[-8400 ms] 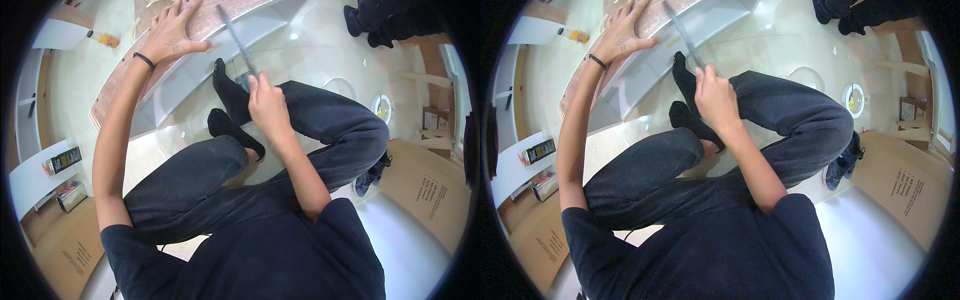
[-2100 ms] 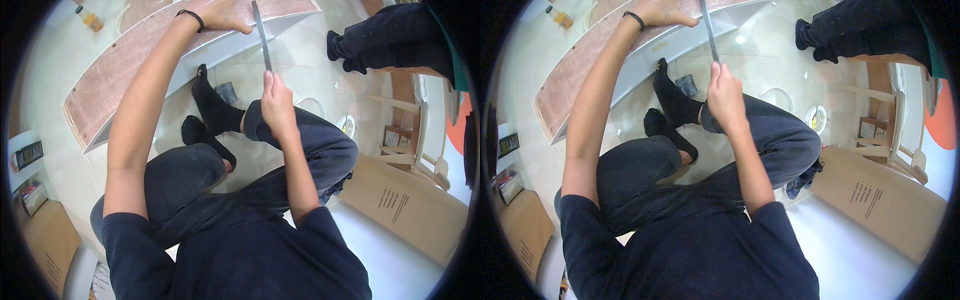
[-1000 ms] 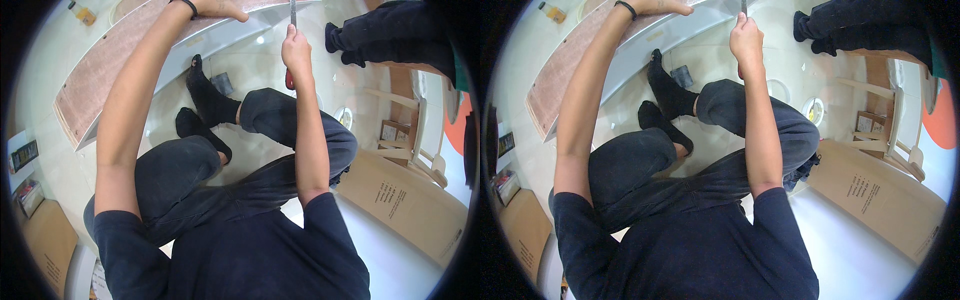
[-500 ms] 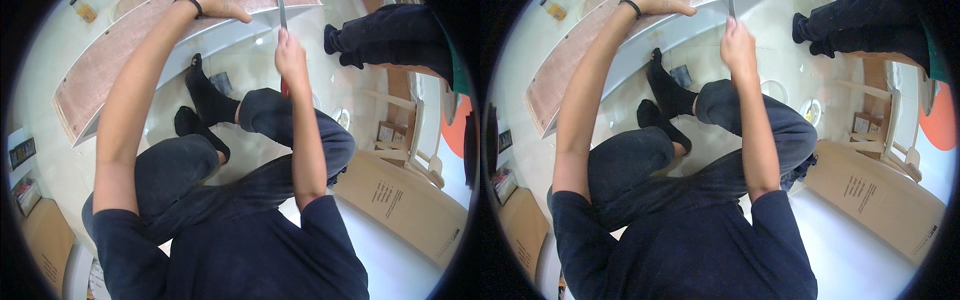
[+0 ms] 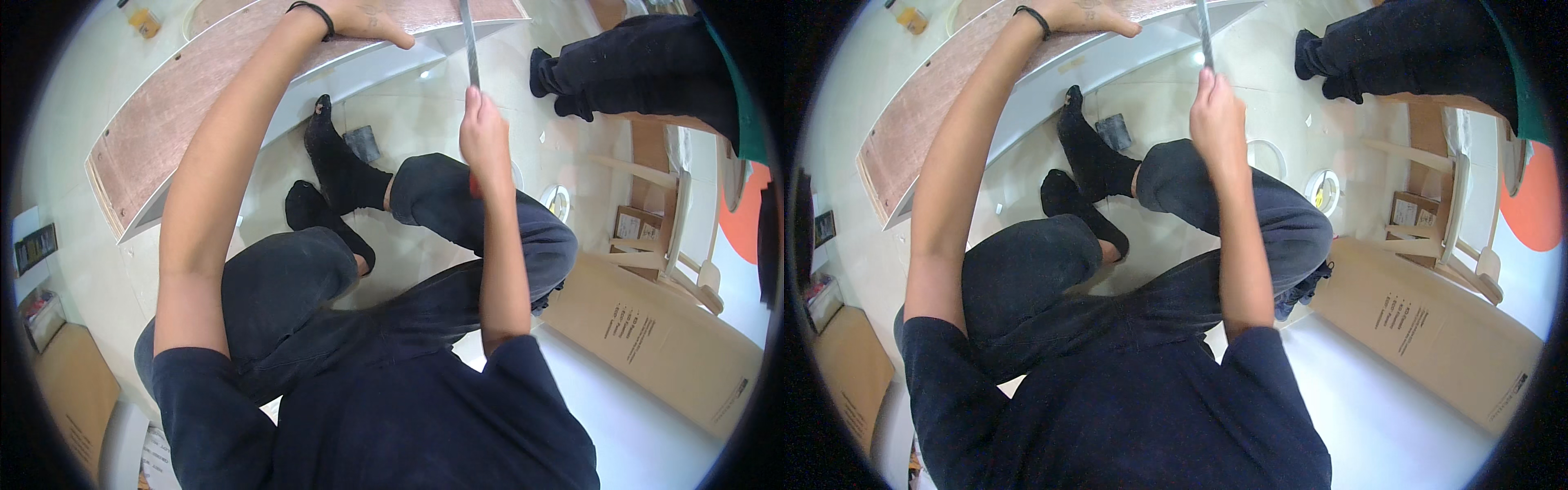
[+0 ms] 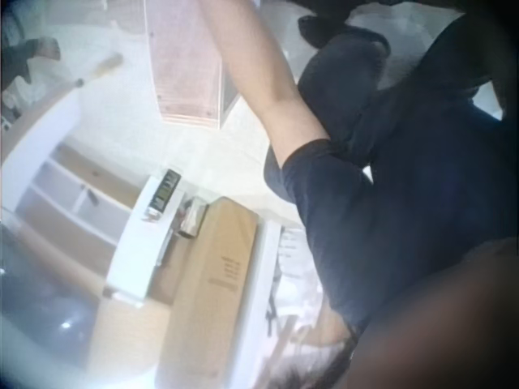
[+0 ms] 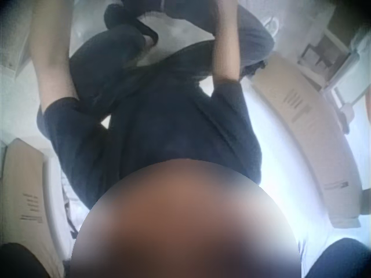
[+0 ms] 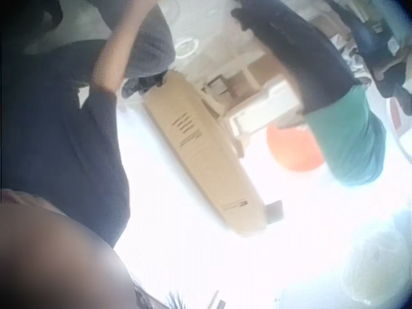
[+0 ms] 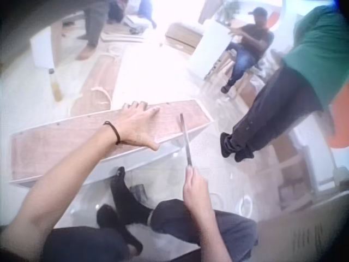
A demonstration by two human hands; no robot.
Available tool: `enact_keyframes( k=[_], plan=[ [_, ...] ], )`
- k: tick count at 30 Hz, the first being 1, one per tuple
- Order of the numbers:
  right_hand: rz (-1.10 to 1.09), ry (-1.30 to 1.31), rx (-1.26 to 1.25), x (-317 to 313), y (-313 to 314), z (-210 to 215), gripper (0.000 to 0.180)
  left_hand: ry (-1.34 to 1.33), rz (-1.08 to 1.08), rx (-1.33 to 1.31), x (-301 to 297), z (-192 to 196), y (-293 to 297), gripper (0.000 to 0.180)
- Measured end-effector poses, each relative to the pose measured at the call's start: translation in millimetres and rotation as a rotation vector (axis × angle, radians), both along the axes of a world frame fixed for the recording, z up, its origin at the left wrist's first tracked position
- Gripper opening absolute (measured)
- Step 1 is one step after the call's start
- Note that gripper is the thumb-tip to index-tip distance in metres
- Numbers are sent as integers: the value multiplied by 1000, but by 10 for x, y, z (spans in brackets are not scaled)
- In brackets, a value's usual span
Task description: The person assembles a white cabinet by positioning a side panel, then uses a metal file to smooth the edge of a wooden board. The person works while sitting on the floor in a room with other people assembling furniture.
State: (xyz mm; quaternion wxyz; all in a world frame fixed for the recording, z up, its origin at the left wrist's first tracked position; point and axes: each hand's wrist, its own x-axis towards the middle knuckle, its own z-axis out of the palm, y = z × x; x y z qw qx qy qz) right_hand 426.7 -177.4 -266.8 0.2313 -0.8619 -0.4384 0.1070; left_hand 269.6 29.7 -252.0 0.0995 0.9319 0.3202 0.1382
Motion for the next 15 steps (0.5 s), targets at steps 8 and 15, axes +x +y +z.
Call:
enact_keyframes(
  k=[8, 15],
  plan=[
    [-42, -103, 26, 507, 388, 35, 48, -2, -42, -92, 90, 67, -30, 111],
    [28, 54, 26, -279, -266, 37, 46, 0, 3, -35, 9, -3, -52, 113]
  ],
)
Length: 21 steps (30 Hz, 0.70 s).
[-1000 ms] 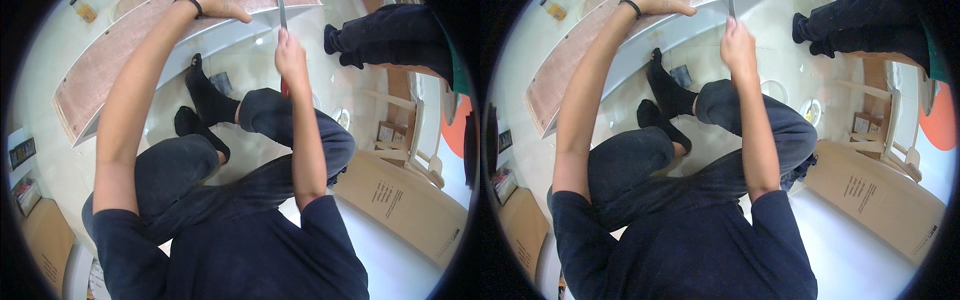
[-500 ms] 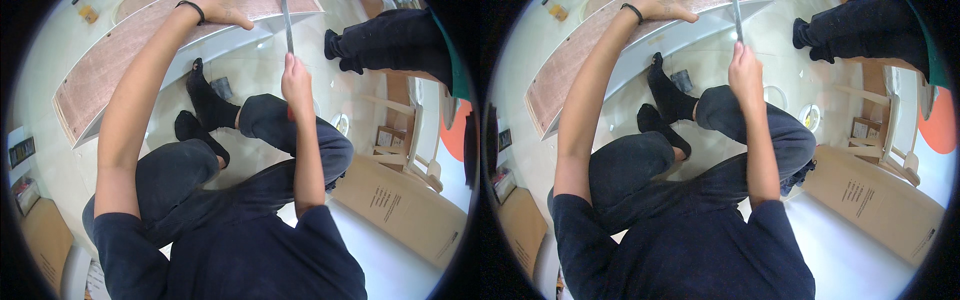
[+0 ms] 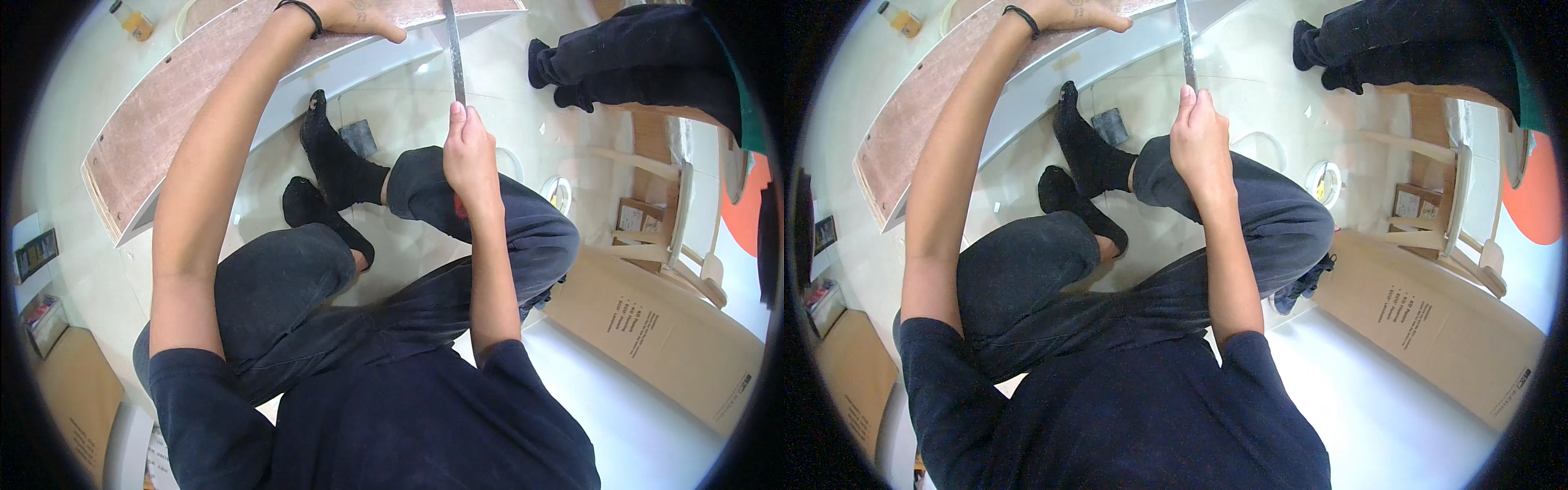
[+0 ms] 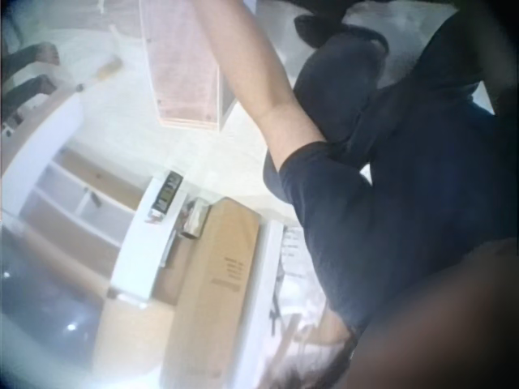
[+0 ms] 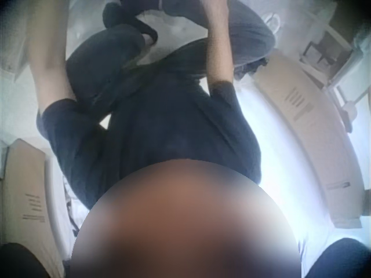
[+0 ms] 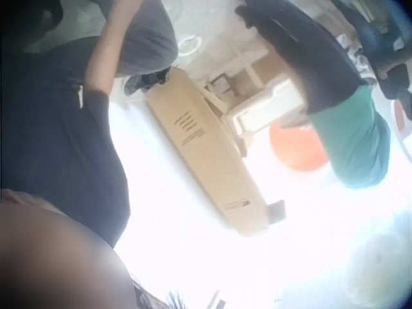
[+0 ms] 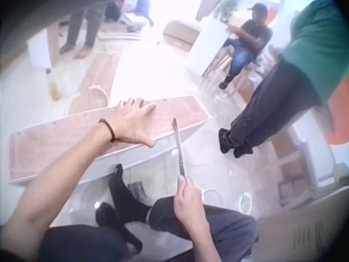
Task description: The person assembles a white cabinet by positioning a side panel, then uses a metal file to smooth the edge of a wooden board. The person works while sitting on the floor in a room with other people assembling furniture.
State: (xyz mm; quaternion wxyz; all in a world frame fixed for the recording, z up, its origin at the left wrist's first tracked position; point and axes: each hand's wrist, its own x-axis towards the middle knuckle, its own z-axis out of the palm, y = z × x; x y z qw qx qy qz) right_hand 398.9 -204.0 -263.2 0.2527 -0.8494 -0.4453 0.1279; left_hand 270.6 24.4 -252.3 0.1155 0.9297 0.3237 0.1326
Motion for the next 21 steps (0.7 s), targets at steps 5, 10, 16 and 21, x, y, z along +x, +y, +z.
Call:
enact_keyframes(
  k=[5, 10, 16, 21],
  plan=[
    [48, -88, 95, 284, 631, -61, 46, -2, -19, -15, 82, 34, 58, 112],
    [11, 73, 72, -167, 131, -87, 42, 41, 19, 33, -3, 17, 31, 112],
    [-31, -16, 77, 199, 374, -112, 46, -6, -16, 6, 66, 14, 27, 114],
    [2, 10, 19, 29, 190, -45, 46, 18, -20, 17, -13, 1, 69, 115]
  ],
)
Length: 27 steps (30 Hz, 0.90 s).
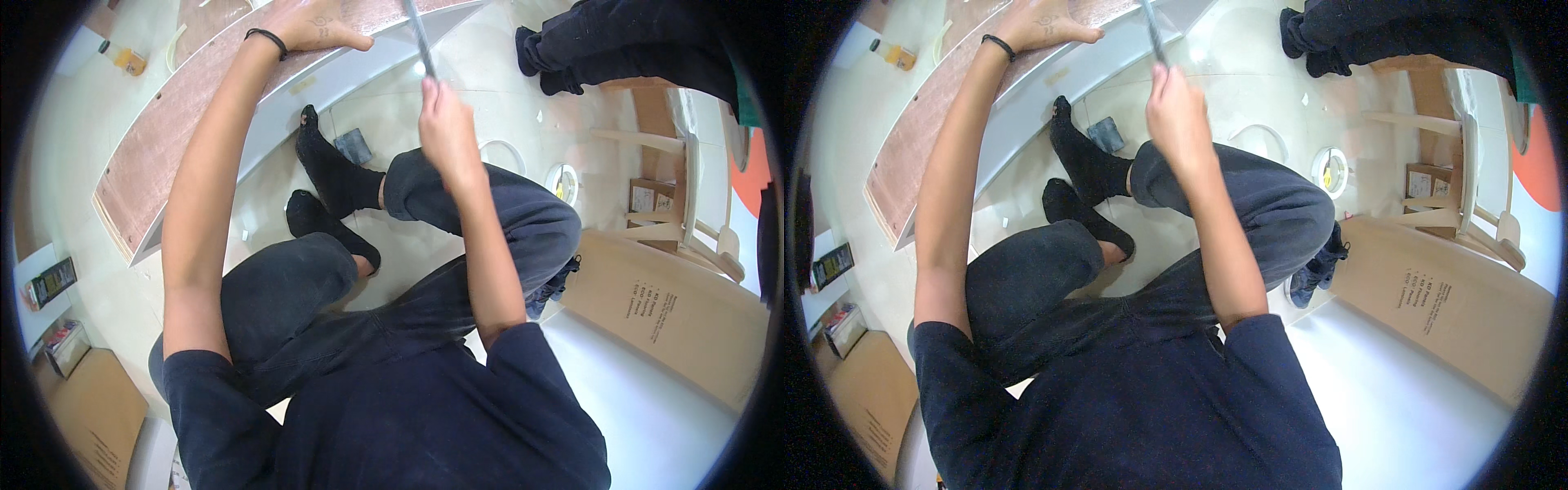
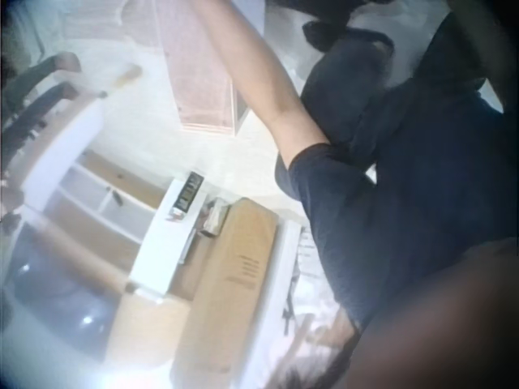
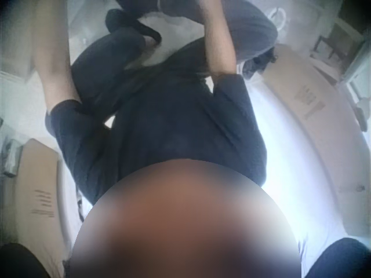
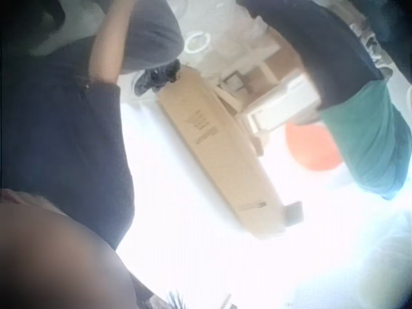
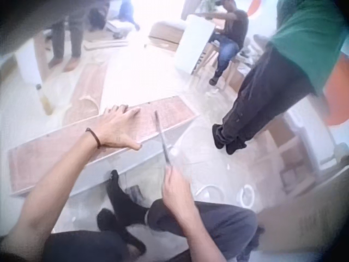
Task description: The person assembles a white cabinet by positioning a side panel, then uses a metal file to smooth the edge of a wooden board. The person works while sitting on the floor in a room with other people assembling furniture.
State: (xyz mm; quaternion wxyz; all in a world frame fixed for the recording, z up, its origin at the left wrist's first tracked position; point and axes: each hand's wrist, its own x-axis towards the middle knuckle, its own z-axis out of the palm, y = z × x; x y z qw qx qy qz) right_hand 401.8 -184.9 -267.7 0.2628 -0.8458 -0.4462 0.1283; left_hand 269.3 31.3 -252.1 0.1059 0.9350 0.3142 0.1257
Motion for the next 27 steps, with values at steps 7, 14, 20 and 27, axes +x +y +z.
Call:
enact_keyframes(
  k=[7, 14, 20, 27],
  plan=[
    [-17, -27, 52, 407, 331, -58, 44, -79, -32, -67, 53, -42, 18, 115],
    [1, 71, -13, -69, -177, 19, 43, -31, -13, -22, 79, 40, -26, 113],
    [-50, 105, 126, 0, 172, -155, 42, -55, -28, -17, 48, 26, -20, 110],
    [-59, 149, 105, 10, 45, -165, 40, -55, -28, -63, 111, 126, -71, 112]
  ],
)
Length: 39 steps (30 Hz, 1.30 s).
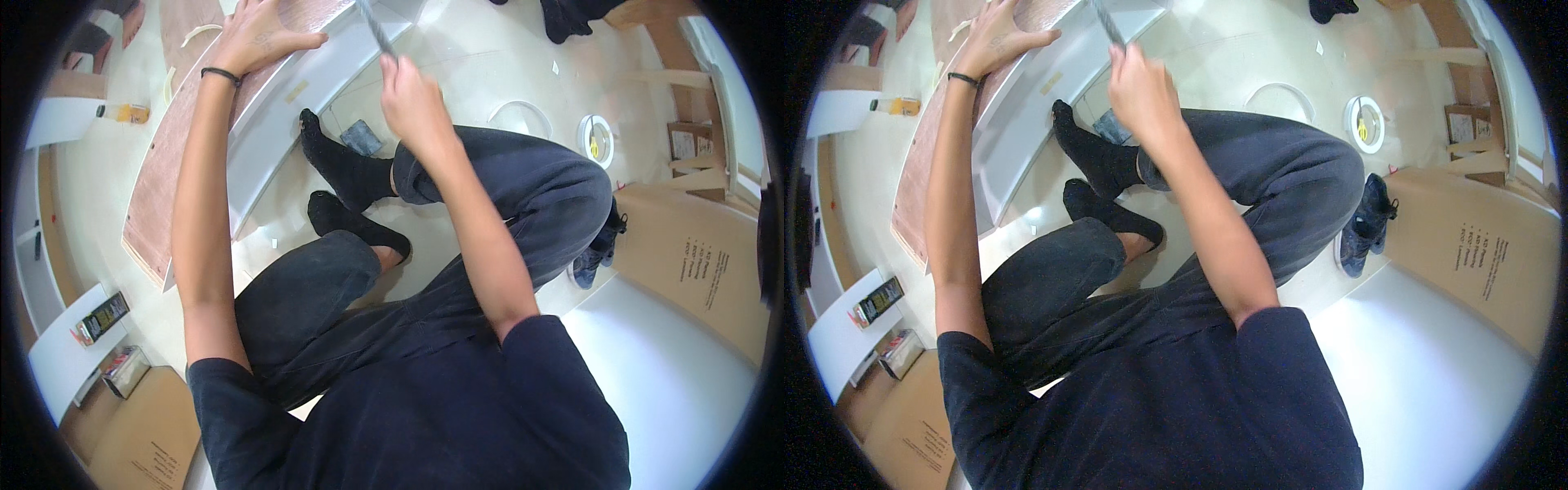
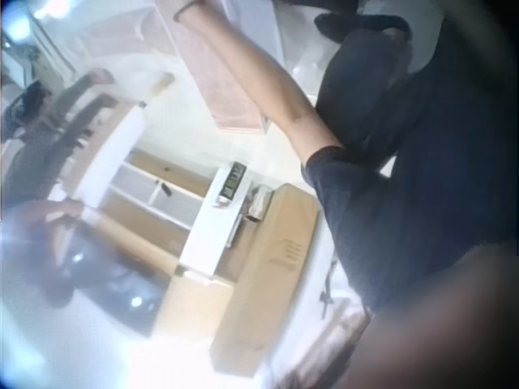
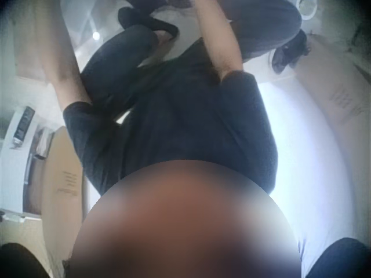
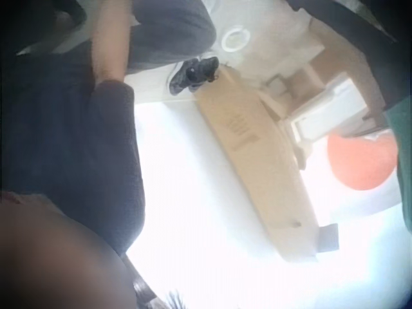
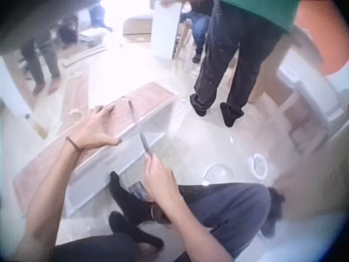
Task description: The person assembles a white cabinet by positioning a side panel, then uses a metal file to smooth the edge of a wooden board. The person works while sitting on the floor in a room with other people assembling furniture.
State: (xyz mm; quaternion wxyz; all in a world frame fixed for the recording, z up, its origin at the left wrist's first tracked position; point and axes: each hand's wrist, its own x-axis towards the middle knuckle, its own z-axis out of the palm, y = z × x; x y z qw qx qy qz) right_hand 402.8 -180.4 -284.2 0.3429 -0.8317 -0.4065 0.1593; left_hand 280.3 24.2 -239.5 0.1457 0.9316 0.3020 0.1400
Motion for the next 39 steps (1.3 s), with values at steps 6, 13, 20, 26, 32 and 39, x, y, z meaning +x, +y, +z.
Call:
enact_keyframes(
  k=[6, 13, 20, 26, 32, 39],
  plan=[
    [9, 63, 44, -197, -59, -122, 41, 72, 29, 122, -57, -18, 31, 111],
    [-57, 16, 70, 305, 318, -78, 40, 0, -22, 36, -42, 44, -22, 111],
    [28, 79, -21, -173, -197, -66, 45, 110, 2, 259, -44, 70, -38, 109],
    [-28, 60, 54, 72, 181, -60, 42, 143, 61, 140, 21, 206, -140, 108],
    [0, 23, -22, -265, -261, -50, 43, 134, 48, 167, -29, 72, -61, 109],
    [29, -22, -9, -1, 91, 108, 41, 175, 96, 128, -4, 126, -106, 111]
  ],
)
